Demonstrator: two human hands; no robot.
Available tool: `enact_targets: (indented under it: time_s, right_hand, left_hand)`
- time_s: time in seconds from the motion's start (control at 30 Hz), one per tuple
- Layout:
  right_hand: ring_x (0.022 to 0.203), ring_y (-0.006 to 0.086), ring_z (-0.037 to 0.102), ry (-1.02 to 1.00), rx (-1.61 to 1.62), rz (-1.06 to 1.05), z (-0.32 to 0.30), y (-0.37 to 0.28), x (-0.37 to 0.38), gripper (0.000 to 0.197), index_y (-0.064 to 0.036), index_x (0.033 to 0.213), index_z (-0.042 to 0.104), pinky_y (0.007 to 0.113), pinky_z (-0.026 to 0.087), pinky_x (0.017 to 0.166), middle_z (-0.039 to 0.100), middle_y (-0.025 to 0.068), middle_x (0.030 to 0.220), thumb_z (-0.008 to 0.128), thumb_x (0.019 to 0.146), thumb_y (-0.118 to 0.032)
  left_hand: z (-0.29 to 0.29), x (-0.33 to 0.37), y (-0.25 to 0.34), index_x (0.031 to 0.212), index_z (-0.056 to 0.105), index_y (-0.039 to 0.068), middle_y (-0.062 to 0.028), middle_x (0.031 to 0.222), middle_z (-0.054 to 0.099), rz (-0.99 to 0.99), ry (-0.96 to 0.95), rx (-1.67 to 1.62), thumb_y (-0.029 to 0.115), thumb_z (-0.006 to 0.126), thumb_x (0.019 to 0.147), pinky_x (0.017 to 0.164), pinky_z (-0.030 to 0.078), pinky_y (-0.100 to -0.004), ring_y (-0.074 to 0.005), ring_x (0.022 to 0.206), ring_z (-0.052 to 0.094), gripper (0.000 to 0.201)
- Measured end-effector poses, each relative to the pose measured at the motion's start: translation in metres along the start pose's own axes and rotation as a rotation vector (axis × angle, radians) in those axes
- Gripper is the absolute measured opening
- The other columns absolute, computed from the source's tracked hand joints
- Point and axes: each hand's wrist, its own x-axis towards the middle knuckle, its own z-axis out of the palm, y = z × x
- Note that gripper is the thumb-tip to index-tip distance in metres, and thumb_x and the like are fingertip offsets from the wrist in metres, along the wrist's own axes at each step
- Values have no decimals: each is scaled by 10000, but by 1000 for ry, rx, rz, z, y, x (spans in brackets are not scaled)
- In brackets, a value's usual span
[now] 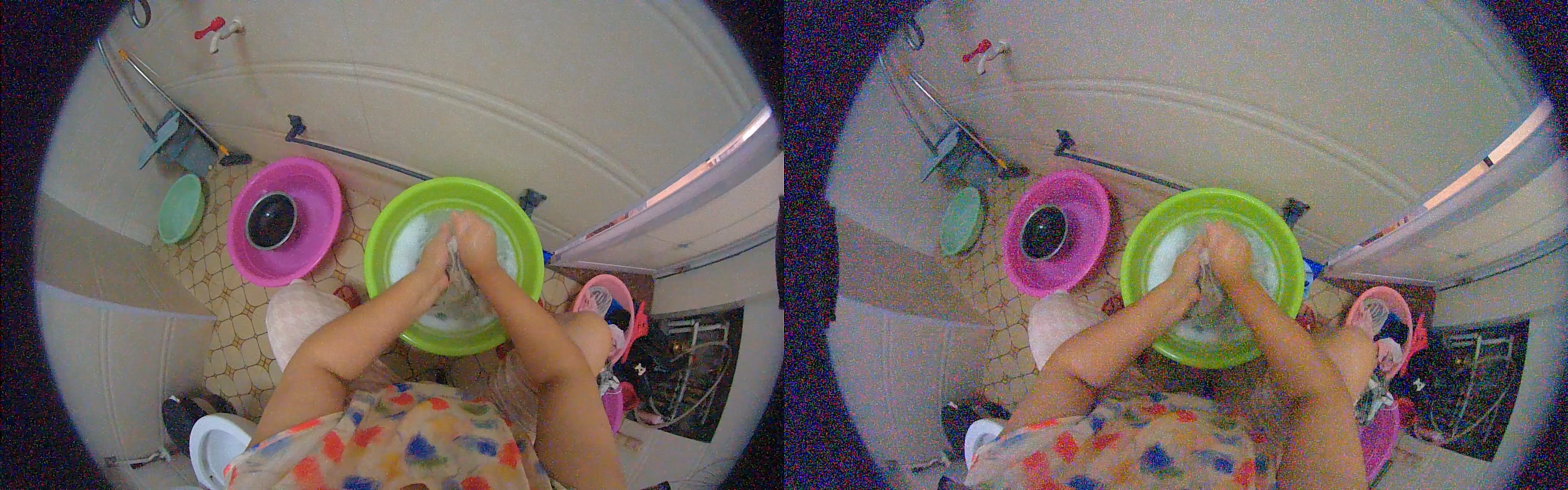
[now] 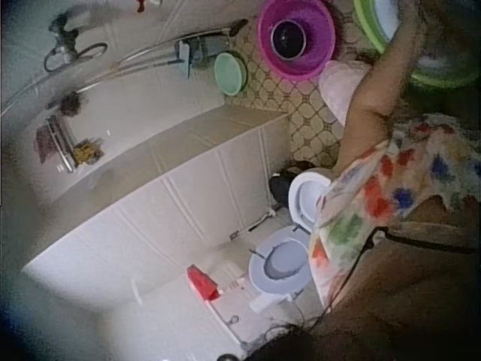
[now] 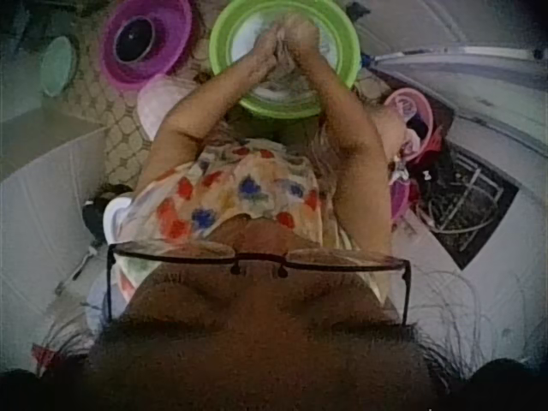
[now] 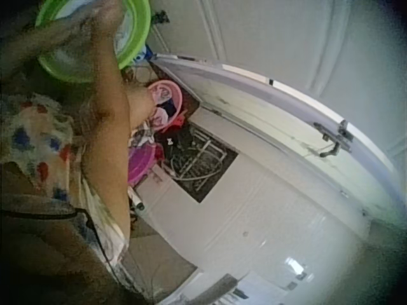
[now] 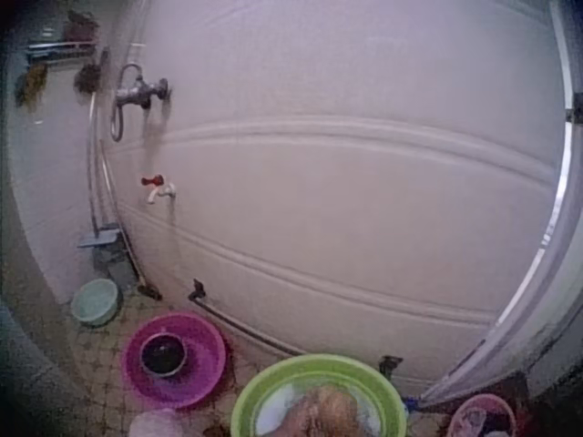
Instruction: The person washes clothing items in a basin of soapy water by hand, scrubbing and wringing the fabric.
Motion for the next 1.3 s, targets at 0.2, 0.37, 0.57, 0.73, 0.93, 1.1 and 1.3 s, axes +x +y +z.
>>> enact_targets:
  time_s: [0.2,0.37,0.57,0.73,0.93,1.1,1.3]
  right_hand:
    - [726,336,523,58,26,-220,1,-46,-20,275,-27,893,554,427,422,636,560,164,809,409,811,-246]
    - [693,341,539,125,-212,-205,1,2,1,275,-34,782,537,463,443,605,542,154,696,381,826,-256]
    - [664,363,511,11,112,67,-21,-32,6,271,6,767,545,425,403,602,533,203,725,463,802,-249]
    - [695,367,505,30,264,61,-31,-63,-8,262,-11,725,515,419,392,617,532,202,742,450,808,-250]
    - [746,362,510,119,314,231,-3,5,7,213,-11,811,482,392,396,654,527,197,765,530,766,-213]
    - [854,338,507,4,345,305,19,34,-5,384,-1,903,470,371,397,732,516,216,907,655,647,-218]
    - [902,319,505,-204,132,329,45,52,-9,424,27,937,472,360,397,771,517,222,957,643,653,-236]
  left_hand:
    - [-31,15,5,1108,436,71,-119,1098,492,60,-75,81,420,287,867,846,372,-389,-260,982,480,450]
    - [-9,6,-8,1113,420,51,-132,1118,476,65,-36,63,406,260,875,837,378,-391,-257,993,476,457]
    - [-2,1,9,1074,452,47,-125,1026,530,28,64,57,377,322,867,776,413,-417,-257,924,515,409]
    - [-5,-3,19,1027,470,46,-114,946,554,45,128,45,358,372,854,733,429,-414,-249,850,533,370]
    - [-12,12,28,954,474,81,-106,828,533,165,262,253,227,460,816,650,446,-373,-222,750,524,202]
    - [-43,37,21,995,435,116,-127,890,491,281,304,581,55,487,758,636,446,-352,-218,779,507,250]
    - [-119,88,12,1142,377,83,-142,1066,456,326,284,654,163,415,803,755,417,-416,-266,931,477,350]
